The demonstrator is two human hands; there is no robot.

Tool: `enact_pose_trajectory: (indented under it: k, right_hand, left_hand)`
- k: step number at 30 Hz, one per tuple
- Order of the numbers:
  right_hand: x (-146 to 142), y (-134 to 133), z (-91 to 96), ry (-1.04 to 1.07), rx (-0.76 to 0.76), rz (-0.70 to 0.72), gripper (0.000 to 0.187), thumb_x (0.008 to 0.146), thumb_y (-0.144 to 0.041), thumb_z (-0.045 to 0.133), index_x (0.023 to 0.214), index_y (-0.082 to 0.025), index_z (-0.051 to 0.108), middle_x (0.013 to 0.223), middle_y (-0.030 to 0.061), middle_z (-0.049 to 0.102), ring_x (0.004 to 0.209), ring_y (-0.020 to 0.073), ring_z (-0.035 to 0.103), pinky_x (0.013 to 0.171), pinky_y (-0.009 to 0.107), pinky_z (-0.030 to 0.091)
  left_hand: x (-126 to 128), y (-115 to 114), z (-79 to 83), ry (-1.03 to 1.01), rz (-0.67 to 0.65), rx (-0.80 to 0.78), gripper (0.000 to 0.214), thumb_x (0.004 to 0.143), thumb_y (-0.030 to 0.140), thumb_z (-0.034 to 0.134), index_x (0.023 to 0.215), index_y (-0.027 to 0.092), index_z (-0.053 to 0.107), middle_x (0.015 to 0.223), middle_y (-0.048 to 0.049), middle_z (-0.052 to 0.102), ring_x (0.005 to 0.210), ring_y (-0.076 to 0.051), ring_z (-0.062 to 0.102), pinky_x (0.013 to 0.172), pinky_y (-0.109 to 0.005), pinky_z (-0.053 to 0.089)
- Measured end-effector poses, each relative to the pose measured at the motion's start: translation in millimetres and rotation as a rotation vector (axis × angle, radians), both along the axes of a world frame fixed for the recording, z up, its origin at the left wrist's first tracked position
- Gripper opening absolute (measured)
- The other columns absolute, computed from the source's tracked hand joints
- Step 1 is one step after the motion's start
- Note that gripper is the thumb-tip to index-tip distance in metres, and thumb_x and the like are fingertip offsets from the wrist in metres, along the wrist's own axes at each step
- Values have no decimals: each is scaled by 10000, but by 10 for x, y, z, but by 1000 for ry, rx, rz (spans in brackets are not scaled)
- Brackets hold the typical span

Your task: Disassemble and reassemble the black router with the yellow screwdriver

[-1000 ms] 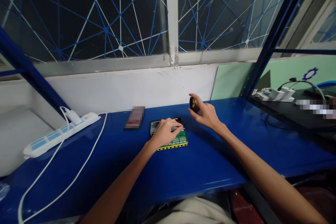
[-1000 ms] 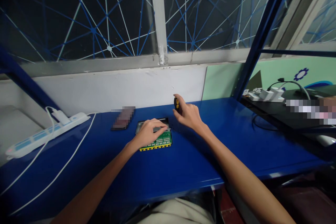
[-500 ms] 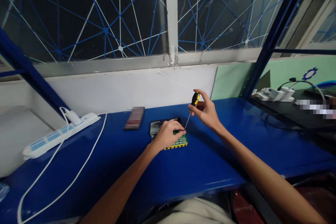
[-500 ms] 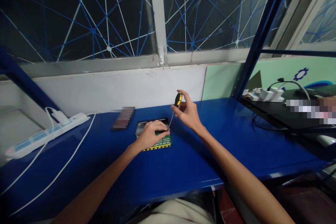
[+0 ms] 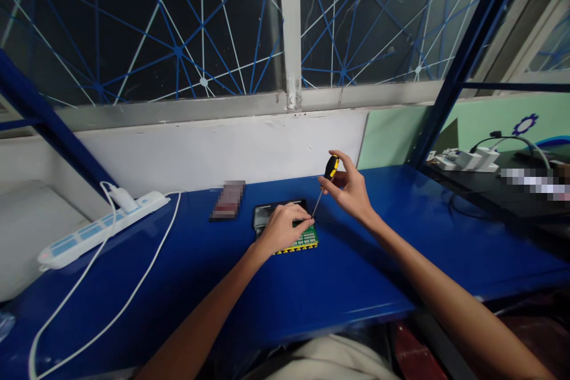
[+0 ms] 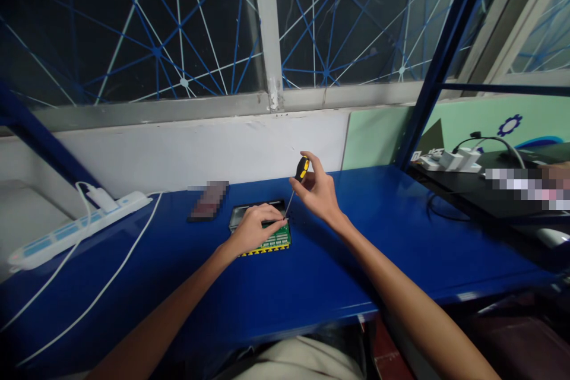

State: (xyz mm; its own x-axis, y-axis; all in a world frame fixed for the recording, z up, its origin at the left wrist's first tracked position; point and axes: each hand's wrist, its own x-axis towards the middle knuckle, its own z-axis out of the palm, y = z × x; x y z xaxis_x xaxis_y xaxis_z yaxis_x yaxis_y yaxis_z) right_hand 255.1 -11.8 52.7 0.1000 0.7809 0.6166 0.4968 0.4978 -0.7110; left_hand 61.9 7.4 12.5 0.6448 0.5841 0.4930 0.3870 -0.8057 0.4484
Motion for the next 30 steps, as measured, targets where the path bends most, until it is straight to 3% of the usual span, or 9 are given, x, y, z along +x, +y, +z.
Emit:
enact_pose_trajectory:
  k: [14,30]
  right_hand:
    - [-32,-12,-9,4,44,-32,644,787,-307,545,1390,-183,353,629,-14,624,559,174,606,595,325,469]
    - [-35,-9,-13,75,74,-33,623,799,-328,582,1372,-221,362,634,-22,621,539,179,612,596,347,499]
  left_hand:
    - [-3,5,-6,5,-2,2,206,889,232,586,760,175,736,804,-38,718,779,-171,644,729,-261,469]
    - [-10,-5,-4,20,0,-2,253,934,259,517,844,169,736,858,-48,724,836,-188,647,783,-272,469]
